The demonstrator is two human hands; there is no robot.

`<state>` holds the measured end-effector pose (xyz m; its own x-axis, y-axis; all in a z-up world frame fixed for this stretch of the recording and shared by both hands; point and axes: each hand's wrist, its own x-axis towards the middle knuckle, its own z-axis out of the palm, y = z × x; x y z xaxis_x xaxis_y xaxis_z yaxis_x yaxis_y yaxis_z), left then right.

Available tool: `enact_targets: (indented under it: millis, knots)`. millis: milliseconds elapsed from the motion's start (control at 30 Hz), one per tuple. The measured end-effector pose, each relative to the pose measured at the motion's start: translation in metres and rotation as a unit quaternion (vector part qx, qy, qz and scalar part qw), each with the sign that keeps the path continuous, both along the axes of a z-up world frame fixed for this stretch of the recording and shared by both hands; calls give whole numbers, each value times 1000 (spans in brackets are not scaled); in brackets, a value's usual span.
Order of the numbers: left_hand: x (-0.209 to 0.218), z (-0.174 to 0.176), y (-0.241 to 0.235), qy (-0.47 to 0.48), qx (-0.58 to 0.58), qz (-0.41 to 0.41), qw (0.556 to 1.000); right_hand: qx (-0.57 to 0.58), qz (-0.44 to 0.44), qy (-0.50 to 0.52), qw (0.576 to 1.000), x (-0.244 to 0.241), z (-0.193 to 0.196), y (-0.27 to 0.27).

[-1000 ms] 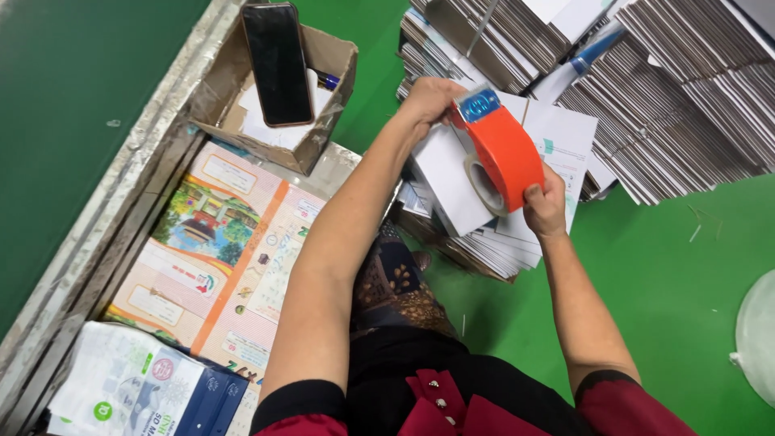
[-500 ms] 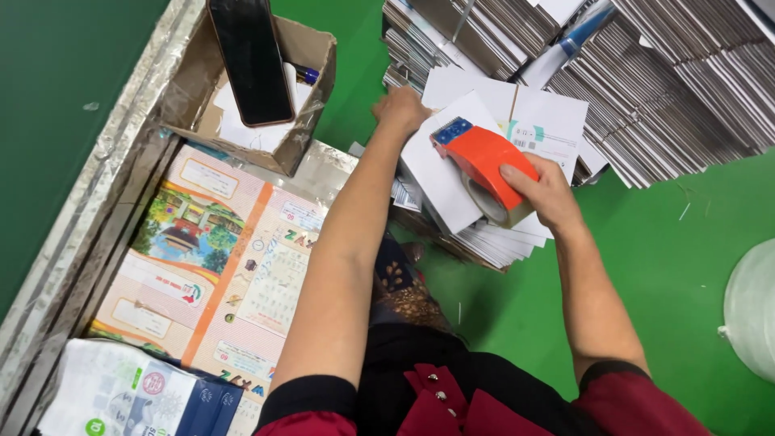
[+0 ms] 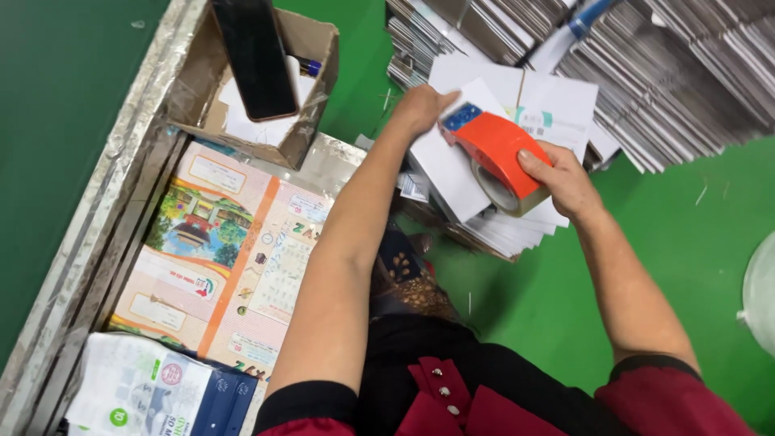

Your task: The person picks up face masks from a conveyor belt, places them into plastic pouches, and then stacks the pouches on a table. The person also uses a tape dispenser to seal a white box.

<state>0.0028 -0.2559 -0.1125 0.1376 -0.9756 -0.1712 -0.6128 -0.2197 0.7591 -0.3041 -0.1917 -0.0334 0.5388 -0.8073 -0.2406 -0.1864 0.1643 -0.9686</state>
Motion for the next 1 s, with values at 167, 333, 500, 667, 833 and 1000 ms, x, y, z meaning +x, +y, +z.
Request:
enact_targets:
  millis: [167,333,500,667,833,1000]
  knots:
    - [1,10,5,-29,-19,11,999,-26,-30,131,991,-104,-18,60]
    - [-14,21,17,-92,-111,15,989,40,-119,67,990,-193,-67,136]
    - [-110,6,71,-354,-351,22,866,48,-115,201,972,-122,-56,132]
    - [-147,72,157,-370,-216,-75,900,37,-123,250,960,-84,-33,127]
    - [-155,11,133,-371,-242,-37,896,-212,-18,501,839,-36,26,132]
    - [-142,18,121,-358,-252,-24,899,-221,87,608,758,-45,0,131]
